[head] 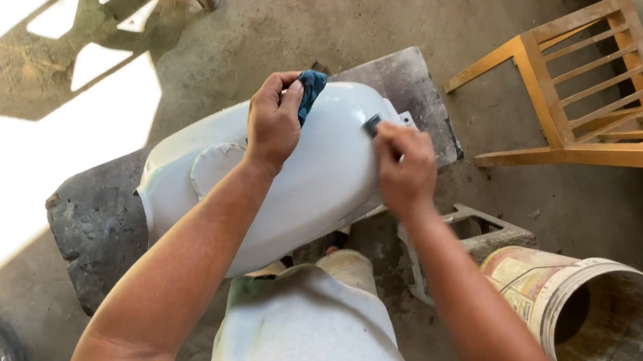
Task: Sand and clean a motorcycle fuel tank using sandpaper and a cloth.
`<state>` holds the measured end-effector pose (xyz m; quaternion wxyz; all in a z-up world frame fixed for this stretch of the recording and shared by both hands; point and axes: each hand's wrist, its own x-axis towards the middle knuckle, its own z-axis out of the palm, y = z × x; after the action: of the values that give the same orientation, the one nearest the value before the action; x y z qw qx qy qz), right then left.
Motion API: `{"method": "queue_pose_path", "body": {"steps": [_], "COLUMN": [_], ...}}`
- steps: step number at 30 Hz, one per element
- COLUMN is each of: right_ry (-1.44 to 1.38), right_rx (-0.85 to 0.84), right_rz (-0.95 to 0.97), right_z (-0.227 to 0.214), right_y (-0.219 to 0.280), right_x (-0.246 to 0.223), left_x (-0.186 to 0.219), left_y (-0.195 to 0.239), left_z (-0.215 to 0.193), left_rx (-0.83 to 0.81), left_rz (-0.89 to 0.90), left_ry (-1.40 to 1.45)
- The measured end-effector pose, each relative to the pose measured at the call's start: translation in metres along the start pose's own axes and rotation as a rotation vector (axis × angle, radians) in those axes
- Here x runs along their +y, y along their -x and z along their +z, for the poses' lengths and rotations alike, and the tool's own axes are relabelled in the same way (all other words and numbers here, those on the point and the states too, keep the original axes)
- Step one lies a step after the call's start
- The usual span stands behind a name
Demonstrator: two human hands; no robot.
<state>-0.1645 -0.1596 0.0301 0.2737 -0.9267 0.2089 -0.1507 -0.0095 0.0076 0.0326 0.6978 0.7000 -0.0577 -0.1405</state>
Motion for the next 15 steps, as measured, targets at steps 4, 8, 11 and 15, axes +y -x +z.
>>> {"method": "queue_pose_path", "body": {"steps": [4, 8, 11, 15], "right_ry": [-0.007, -0.059, -0.119, -0.033], "right_rx": [0.087, 0.09, 0.007, 0.124], "right_rz": [-0.384, -0.243, 0.075, -0.177], "right_z": [-0.021, 0.001, 0.006, 0.002], "right_y": [0.041, -0.013, -0.057, 0.008], "right_x": [-0.053, -0.012, 0.003, -0.006], "left_x": [0.001, 0.001, 0.003, 0.006], "left_y": [-0.002, 0.004, 0.0, 0.001], "left_z": [-0.002, -0.004, -0.002, -0.004], "left_rx": [-0.029, -0.058, -0.062, -0.043], "left_rz": [-0.026, 0.057, 0.051, 0.037], "left_ry": [0.021, 0.024, 0.018, -0.001]}}
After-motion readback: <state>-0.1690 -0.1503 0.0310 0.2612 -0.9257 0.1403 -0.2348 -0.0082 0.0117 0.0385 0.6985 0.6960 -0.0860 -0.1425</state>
